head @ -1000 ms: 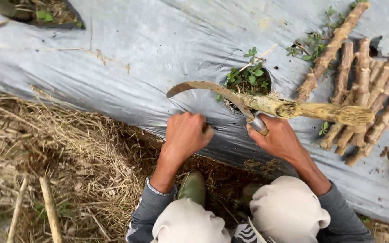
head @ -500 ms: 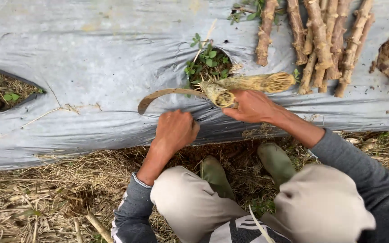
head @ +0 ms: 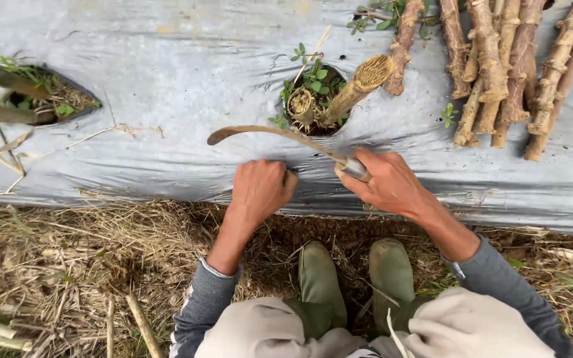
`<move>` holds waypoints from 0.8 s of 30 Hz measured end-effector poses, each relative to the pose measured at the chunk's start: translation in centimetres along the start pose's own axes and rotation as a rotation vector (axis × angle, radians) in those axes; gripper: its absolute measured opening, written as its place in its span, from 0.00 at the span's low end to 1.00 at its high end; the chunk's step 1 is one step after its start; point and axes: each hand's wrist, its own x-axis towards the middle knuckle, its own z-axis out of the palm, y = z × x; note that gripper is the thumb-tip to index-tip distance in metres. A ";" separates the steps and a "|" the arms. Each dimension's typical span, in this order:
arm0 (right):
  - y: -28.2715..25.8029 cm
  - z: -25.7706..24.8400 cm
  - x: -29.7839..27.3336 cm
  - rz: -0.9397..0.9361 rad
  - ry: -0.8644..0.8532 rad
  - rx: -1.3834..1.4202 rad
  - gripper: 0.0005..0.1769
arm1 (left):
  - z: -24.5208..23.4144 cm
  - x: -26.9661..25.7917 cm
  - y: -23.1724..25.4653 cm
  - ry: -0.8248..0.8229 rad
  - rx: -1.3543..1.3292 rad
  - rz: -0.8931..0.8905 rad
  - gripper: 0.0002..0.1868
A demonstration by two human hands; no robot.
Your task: The person places a plant stem into a hole in the plastic sheeting and covers it with soil. They then use a sickle to clear dry grass and weeds from the ground and trim a nearby plant stem.
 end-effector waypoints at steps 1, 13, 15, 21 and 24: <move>0.1 0.4 -1.2 0.030 0.063 0.066 0.16 | -0.9 -0.8 0.6 0.054 -0.024 -0.009 0.17; 6.4 2.3 -12.4 -0.104 0.630 0.334 0.14 | 1.1 2.5 1.5 0.914 -0.160 -0.020 0.18; 5.1 2.2 -12.7 -0.061 0.661 0.307 0.16 | 2.9 4.6 0.7 0.850 -0.119 -0.054 0.18; 3.2 1.2 -12.8 0.136 0.475 0.250 0.14 | 6.6 6.6 -1.1 0.903 0.005 -0.054 0.03; 3.9 1.8 -13.1 0.202 0.421 0.212 0.09 | 7.0 5.5 -0.4 0.980 -0.243 0.041 0.02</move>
